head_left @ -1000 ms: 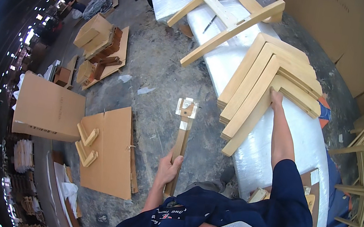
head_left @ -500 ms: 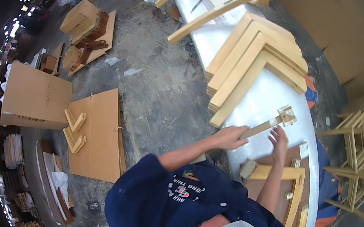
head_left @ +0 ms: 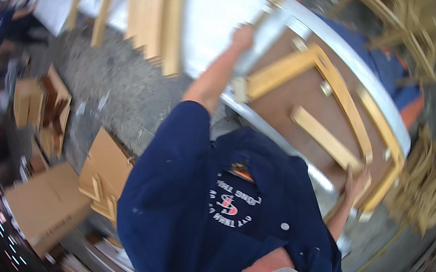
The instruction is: The person assembles light-colored wooden frames by hand, picking up corner pieces and joining them into rectangular shapes. They repeatedly pick up, align, and stack the frames on a workbench in a workshop setting.
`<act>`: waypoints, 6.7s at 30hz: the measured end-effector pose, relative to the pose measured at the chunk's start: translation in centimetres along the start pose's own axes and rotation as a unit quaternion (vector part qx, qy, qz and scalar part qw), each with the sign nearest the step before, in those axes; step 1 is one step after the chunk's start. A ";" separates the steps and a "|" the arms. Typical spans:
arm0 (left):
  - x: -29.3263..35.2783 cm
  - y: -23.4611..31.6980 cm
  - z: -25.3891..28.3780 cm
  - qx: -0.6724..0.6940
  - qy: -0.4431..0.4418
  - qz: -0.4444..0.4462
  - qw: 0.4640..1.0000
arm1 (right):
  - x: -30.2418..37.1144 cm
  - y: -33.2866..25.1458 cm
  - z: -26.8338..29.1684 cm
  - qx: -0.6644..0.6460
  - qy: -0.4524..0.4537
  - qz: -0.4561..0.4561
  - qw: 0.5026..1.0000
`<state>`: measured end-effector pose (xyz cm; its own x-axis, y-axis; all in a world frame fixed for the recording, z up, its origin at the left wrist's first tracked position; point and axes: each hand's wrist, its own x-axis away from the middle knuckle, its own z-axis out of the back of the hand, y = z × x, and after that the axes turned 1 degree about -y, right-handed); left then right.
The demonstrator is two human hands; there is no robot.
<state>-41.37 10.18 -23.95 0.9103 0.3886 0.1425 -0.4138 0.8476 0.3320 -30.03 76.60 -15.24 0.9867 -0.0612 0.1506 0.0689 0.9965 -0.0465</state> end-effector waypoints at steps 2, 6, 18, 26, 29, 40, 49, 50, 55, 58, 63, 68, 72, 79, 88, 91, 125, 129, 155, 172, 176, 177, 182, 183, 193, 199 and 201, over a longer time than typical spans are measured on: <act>1.5 0.7 1.2 -0.068 0.029 0.034 0.997 | 1.0 0.1 1.4 -0.025 0.067 0.055 0.996; 2.7 0.1 1.3 -0.100 -0.038 0.012 0.994 | 4.0 2.4 1.6 -0.047 0.068 0.029 0.996; 15.9 21.8 4.3 0.110 -0.055 -0.331 0.936 | 8.7 7.7 -4.0 -0.131 0.040 -0.216 0.967; 22.1 30.2 -2.6 -0.031 -0.179 -0.481 0.857 | 6.2 8.2 5.2 -0.150 0.078 -0.158 0.973; 19.1 34.4 -2.4 -0.011 -0.082 -0.532 0.843 | 1.5 10.9 6.1 -0.131 0.094 -0.158 0.974; 8.7 50.1 -10.0 -0.094 -0.079 -0.530 0.839 | -13.9 19.2 0.2 -0.121 0.174 -0.236 0.948; 8.7 51.0 -12.2 -0.090 -0.086 -0.547 0.828 | -9.8 18.4 1.1 -0.038 0.062 -0.281 0.957; 8.7 51.0 -12.4 -0.099 -0.091 -0.543 0.829 | -9.9 18.1 1.1 -0.035 0.057 -0.283 0.957; 10.4 50.8 -12.8 -0.145 -0.011 -0.508 0.849 | -9.1 18.8 -0.2 0.016 0.184 -0.213 0.960; 15.4 46.4 -10.9 -0.118 -0.012 -0.567 0.815 | -5.7 15.8 -1.7 0.006 0.283 -0.170 0.944; 23.1 36.2 -8.0 -0.096 -0.155 -0.525 0.831 | 3.2 3.2 1.4 -0.357 0.192 -0.221 0.887; 24.3 34.4 -10.2 0.047 -0.186 -0.441 0.877 | 6.3 -3.1 1.9 -0.532 -0.117 -0.086 0.834; 25.2 34.5 -5.5 0.165 -0.247 -0.366 0.882 | 5.9 -3.6 1.5 -0.545 -0.229 0.006 0.806; 24.5 33.4 0.1 0.277 -0.075 -0.338 0.897 | 0.2 -10.2 5.0 -0.815 -0.151 0.087 0.553; 23.3 33.8 6.8 0.400 -0.091 -0.279 0.868 | -10.1 -16.9 13.5 -0.744 -0.178 0.185 0.616; 24.9 32.3 8.7 0.296 0.086 -0.349 0.885 | -12.4 -17.0 13.6 -0.637 -0.102 0.179 0.742; 18.0 12.1 1.0 -0.026 0.115 -0.038 0.992 | -17.8 -24.8 1.1 -0.089 -0.076 0.338 0.934; 17.9 11.6 0.5 -0.024 0.103 -0.046 0.993 | -17.7 -25.0 0.5 -0.059 -0.056 0.311 0.947; 8.8 15.6 -0.4 0.014 0.011 -0.122 0.992 | -14.0 -11.0 0.4 0.014 -0.011 0.240 0.971; -1.0 23.3 -4.7 -0.072 0.130 -0.268 0.952 | -15.0 -9.9 -0.4 -0.052 -0.025 0.258 0.964; 0.9 26.2 -3.0 -0.149 -0.080 -0.350 0.921 | -14.2 -10.0 0.1 -0.065 -0.035 0.194 0.978; 3.1 26.2 -4.1 -0.141 -0.033 -0.419 0.896 | -14.0 -10.5 0.1 -0.055 -0.026 0.181 0.982; 11.5 37.2 -6.9 -0.058 -0.098 -0.551 0.827 | -13.5 -10.8 -1.8 -0.107 0.065 0.171 0.977; 11.9 38.3 -7.1 -0.048 -0.129 -0.555 0.821 | -13.5 -10.6 -1.4 -0.102 0.042 0.179 0.978; 9.7 39.9 -7.4 -0.176 -0.197 -0.558 0.787 | -13.9 -9.7 -1.9 -0.121 0.064 0.201 0.970; 8.7 40.2 -7.4 -0.152 -0.243 -0.540 0.791 | -14.7 -9.2 -1.5 -0.167 0.055 0.210 0.962; 9.2 39.2 -7.6 -0.170 -0.195 -0.559 0.788 | -14.0 -9.5 -1.8 -0.170 0.079 0.189 0.964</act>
<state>-49.29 49.76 -16.69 0.6132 -0.7540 0.2357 0.7307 0.6547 0.1934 -44.20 67.83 -18.71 0.9590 0.2686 -0.0908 -0.2823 0.8746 -0.3942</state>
